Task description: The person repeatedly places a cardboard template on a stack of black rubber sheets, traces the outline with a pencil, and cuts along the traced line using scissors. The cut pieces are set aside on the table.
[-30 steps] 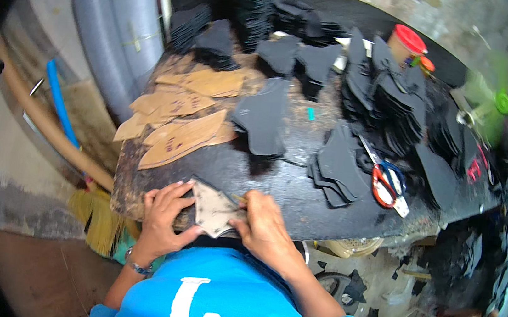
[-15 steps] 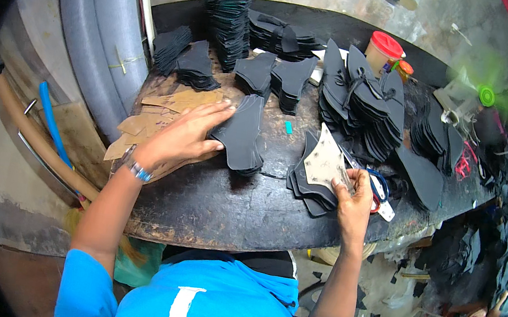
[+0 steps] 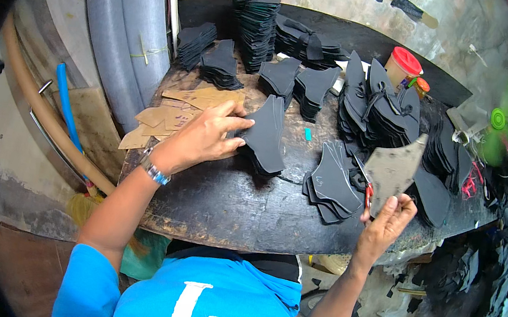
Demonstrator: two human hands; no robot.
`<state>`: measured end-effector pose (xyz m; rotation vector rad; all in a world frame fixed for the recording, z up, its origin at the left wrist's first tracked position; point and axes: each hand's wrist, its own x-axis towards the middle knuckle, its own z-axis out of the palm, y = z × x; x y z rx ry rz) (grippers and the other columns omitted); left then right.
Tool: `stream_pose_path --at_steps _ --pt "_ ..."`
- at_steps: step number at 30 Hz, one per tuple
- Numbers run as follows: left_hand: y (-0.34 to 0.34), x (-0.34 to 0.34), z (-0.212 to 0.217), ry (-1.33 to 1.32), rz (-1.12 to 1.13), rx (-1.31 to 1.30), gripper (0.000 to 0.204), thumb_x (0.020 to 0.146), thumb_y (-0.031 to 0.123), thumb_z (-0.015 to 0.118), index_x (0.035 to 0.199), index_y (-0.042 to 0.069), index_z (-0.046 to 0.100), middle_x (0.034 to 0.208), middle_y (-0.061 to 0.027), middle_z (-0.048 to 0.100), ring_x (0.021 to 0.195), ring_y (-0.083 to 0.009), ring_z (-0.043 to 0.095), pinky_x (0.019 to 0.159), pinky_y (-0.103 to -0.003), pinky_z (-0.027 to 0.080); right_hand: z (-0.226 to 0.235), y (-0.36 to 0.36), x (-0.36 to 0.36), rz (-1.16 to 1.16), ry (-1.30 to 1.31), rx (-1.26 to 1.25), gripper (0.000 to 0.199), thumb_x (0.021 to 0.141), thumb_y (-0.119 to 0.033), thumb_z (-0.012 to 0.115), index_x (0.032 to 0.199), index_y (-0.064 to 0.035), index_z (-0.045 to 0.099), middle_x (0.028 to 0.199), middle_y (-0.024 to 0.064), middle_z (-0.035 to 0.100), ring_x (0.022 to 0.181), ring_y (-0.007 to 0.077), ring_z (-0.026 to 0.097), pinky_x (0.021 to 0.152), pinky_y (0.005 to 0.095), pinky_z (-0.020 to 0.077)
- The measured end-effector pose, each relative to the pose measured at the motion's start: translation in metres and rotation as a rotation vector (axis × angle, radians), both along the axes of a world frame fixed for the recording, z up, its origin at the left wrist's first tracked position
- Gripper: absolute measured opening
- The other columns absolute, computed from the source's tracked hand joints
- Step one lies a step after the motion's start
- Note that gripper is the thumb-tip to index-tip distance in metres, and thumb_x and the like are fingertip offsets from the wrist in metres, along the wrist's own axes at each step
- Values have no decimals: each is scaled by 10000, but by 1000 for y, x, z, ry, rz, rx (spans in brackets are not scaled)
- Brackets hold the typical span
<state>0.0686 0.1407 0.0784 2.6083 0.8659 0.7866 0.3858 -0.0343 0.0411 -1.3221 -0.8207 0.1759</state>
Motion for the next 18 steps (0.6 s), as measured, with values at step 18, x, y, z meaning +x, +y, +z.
stream_pose_path --at_steps 18 --pt "-186 -57 -65 -96 249 -103 301 833 90 762 1086 -56 690 1112 -174 592 1014 -325 607 875 -423 513 -13 -4 -121 853 35 -419 195 948 -44 689 1135 7 675 971 33 697 895 90 617 812 240 485"
